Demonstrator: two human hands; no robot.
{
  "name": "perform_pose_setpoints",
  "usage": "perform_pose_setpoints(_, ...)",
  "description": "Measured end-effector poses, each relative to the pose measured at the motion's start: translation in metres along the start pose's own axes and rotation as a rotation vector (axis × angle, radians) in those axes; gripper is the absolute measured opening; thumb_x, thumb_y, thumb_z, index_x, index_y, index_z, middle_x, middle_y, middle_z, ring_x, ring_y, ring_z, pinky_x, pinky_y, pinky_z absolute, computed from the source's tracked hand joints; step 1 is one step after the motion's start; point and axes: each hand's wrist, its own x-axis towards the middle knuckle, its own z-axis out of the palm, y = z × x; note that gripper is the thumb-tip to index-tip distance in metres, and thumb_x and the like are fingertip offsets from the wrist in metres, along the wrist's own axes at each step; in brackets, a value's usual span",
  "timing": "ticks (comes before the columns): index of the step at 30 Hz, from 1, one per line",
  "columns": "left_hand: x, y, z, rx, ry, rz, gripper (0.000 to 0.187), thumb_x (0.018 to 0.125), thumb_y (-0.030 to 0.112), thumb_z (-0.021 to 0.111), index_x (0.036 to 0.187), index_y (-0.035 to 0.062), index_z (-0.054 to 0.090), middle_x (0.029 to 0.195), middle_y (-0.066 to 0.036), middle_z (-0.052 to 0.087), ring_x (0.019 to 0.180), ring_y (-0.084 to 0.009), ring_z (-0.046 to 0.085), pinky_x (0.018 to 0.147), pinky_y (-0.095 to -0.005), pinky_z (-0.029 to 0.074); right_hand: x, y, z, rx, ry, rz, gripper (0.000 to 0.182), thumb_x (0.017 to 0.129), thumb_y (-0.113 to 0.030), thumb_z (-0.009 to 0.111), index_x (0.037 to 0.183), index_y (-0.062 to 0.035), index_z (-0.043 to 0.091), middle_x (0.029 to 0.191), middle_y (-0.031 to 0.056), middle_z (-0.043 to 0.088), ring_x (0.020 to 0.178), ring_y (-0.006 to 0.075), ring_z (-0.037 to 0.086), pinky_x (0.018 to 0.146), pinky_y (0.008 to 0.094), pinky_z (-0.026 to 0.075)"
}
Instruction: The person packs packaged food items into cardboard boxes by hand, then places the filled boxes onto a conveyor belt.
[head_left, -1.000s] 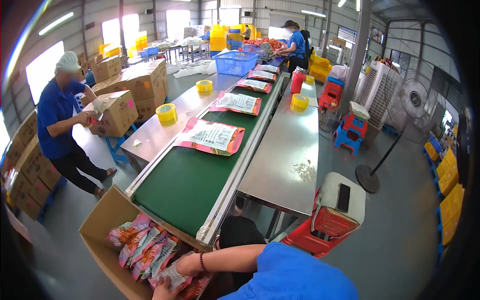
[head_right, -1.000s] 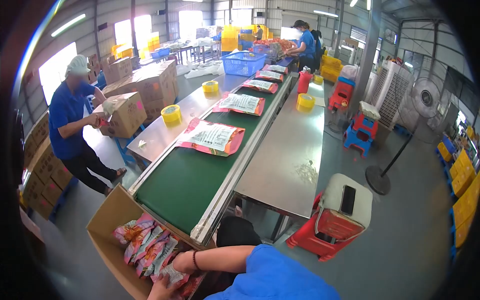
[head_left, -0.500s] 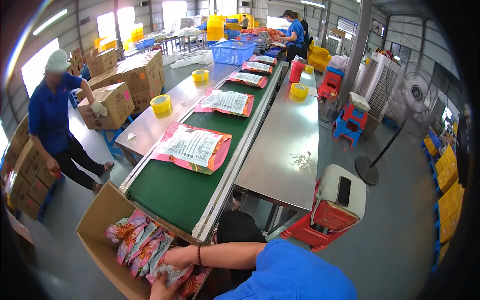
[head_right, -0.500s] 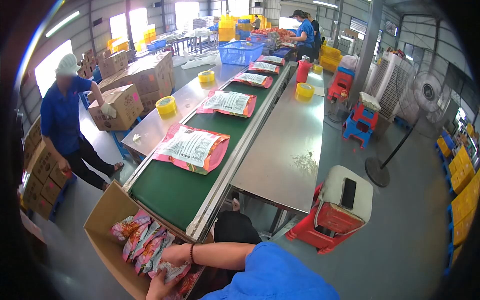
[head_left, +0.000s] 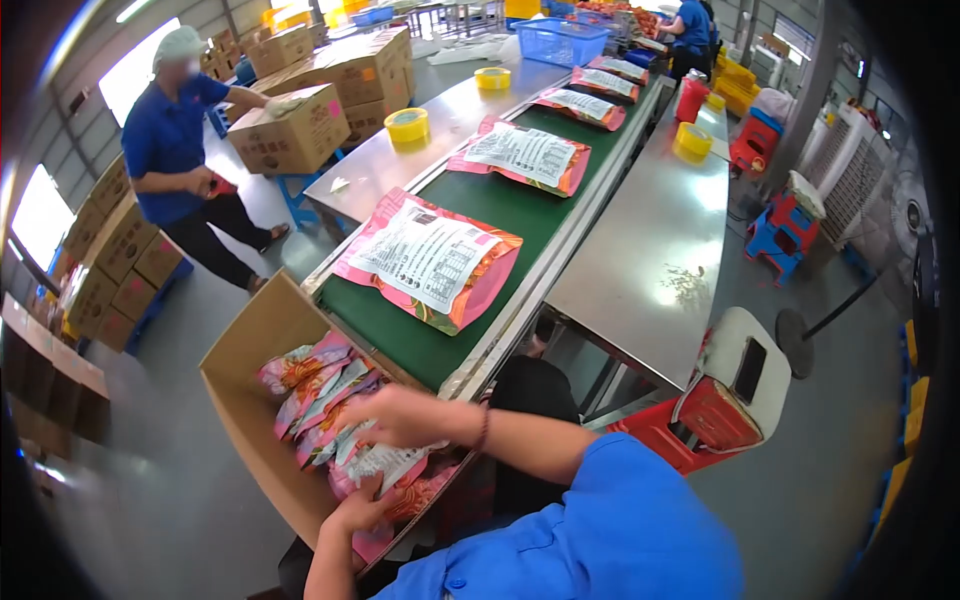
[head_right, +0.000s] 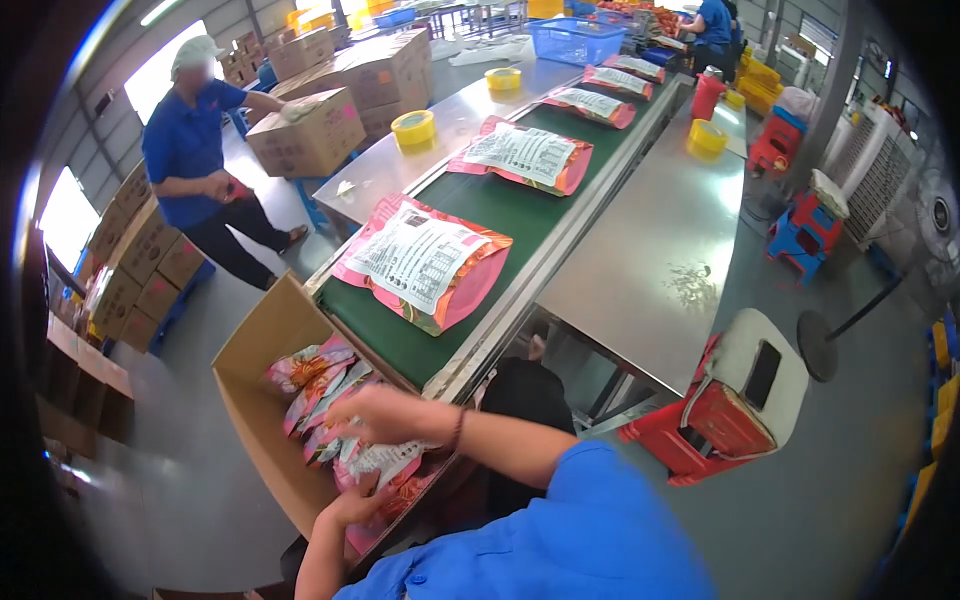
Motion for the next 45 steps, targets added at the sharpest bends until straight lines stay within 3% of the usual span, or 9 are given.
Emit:
perform_pose_setpoints(6, -0.003, 0.065, -0.023, -1.02, 0.372, 0.524, 0.059, 0.094, 0.036, 0.058, 0.138, -0.0005, 0.042, 0.118, -0.01, 0.06, 0.105, -0.0193, 0.061, 0.084, -0.0281, 0.049, 0.002, -0.012, -0.147, -0.752, 0.654, -0.11, 0.05, 0.084, -0.038, 0.064, 0.123, -0.0068, 0.058, 0.124, 0.0256, 0.056, 0.124, 0.0479, 0.044, 0.105, 0.0539, 0.032)
perform_pose_setpoints(14, 0.015, 0.16, -0.096, -1.609, 0.192, 0.717, 0.067, 0.089, 0.044, 0.064, 0.133, -0.0011, 0.04, 0.125, -0.015, 0.049, 0.125, -0.0248, 0.046, 0.097, -0.0389, 0.049, -0.06, 0.024, -0.128, -0.868, 0.354, 0.279, 0.087, 0.084, -0.06, 0.055, 0.149, -0.0099, 0.028, 0.151, 0.0298, 0.02, 0.139, 0.0526, 0.015, 0.113, 0.0589, 0.011)
perform_pose_setpoints(22, 0.021, 0.221, -0.107, -1.737, 0.179, 0.715, 0.047, 0.091, 0.023, 0.065, 0.131, 0.0036, 0.05, 0.127, -0.013, 0.059, 0.109, -0.0268, 0.062, 0.094, -0.0411, 0.052, -0.02, 0.002, -0.246, -0.97, 0.475, 0.214, 0.069, 0.079, -0.043, 0.067, 0.133, -0.0043, 0.048, 0.134, 0.0278, 0.047, 0.128, 0.0457, 0.041, 0.106, 0.0585, 0.029)
perform_pose_setpoints(27, -0.008, 0.216, -0.101, -1.644, 0.288, 0.705, 0.05, 0.086, 0.007, 0.065, 0.132, -0.001, 0.046, 0.126, -0.016, 0.058, 0.111, -0.0299, 0.06, 0.096, -0.042, 0.049, 0.016, 0.061, -0.286, -1.364, 0.208, 0.922, 0.086, 0.082, -0.034, 0.058, 0.153, -0.0145, 0.014, 0.153, 0.03, 0.014, 0.138, 0.0519, 0.019, 0.109, 0.0668, 0.015)
perform_pose_setpoints(32, -0.074, 0.186, -0.141, -1.262, 0.812, 0.868, 0.053, 0.083, 0.002, 0.067, 0.132, -0.001, 0.046, 0.128, -0.014, 0.056, 0.114, -0.0234, 0.058, 0.094, -0.0355, 0.05, 0.023, 0.078, -0.287, -1.493, 0.098, 0.774, 0.082, 0.081, -0.017, 0.063, 0.151, -0.0132, 0.02, 0.112, 0.0276, 0.06, 0.1, 0.0442, 0.061, 0.076, 0.0515, 0.053)
perform_pose_setpoints(36, -0.079, 0.133, -0.158, -1.118, 0.974, 0.769, 0.039, 0.081, 0.002, 0.069, 0.118, 0.0003, 0.057, 0.101, -0.01, 0.069, 0.093, -0.0227, 0.067, 0.083, -0.0346, 0.054, 0.034, 0.04, -0.309, -1.297, 0.151, 0.72, 0.074, 0.078, -0.01, 0.061, 0.147, -0.0157, 0.032, 0.097, 0.0282, 0.065, 0.092, 0.0413, 0.065, 0.081, 0.049, 0.051)
perform_pose_setpoints(38, -0.047, 0.1, -0.141, -0.104, 1.415, 0.41, 0.042, 0.078, 0.004, 0.069, 0.119, 0.0089, 0.06, 0.096, -0.012, 0.069, 0.089, -0.026, 0.067, 0.082, -0.0371, 0.054, 0.034, 0.036, -0.326, -1.165, 0.198, 0.471, 0.065, 0.079, -0.006, 0.056, 0.142, -0.017, 0.041, 0.105, 0.0259, 0.065, 0.098, 0.0404, 0.063, 0.084, 0.0468, 0.049)
perform_pose_setpoints(42, 0.062, 0.034, -0.025, 0.422, 0.488, 0.122, 0.058, 0.084, 0.007, 0.051, 0.14, 0.0235, 0.046, 0.112, -0.014, 0.064, 0.098, -0.0318, 0.064, 0.081, -0.0422, 0.053, 0.056, -0.021, -0.283, -0.649, 0.239, 0.297, 0.053, 0.085, -0.005, 0.061, 0.136, -0.0011, 0.046, 0.123, 0.0139, 0.061, 0.111, 0.0228, 0.058, 0.093, 0.0327, 0.044)
perform_pose_setpoints(45, 0.053, 0.059, -0.022, 0.541, 0.616, 0.097, 0.059, 0.087, 0.008, 0.046, 0.144, 0.0212, 0.039, 0.113, -0.018, 0.063, 0.098, -0.0314, 0.064, 0.081, -0.0405, 0.054, 0.084, -0.06, -0.222, -0.549, 0.226, -0.023, 0.045, 0.091, -0.002, 0.051, 0.136, 0.0005, 0.046, 0.114, 0.0079, 0.062, 0.1, 0.0153, 0.057, 0.086, 0.0293, 0.046)
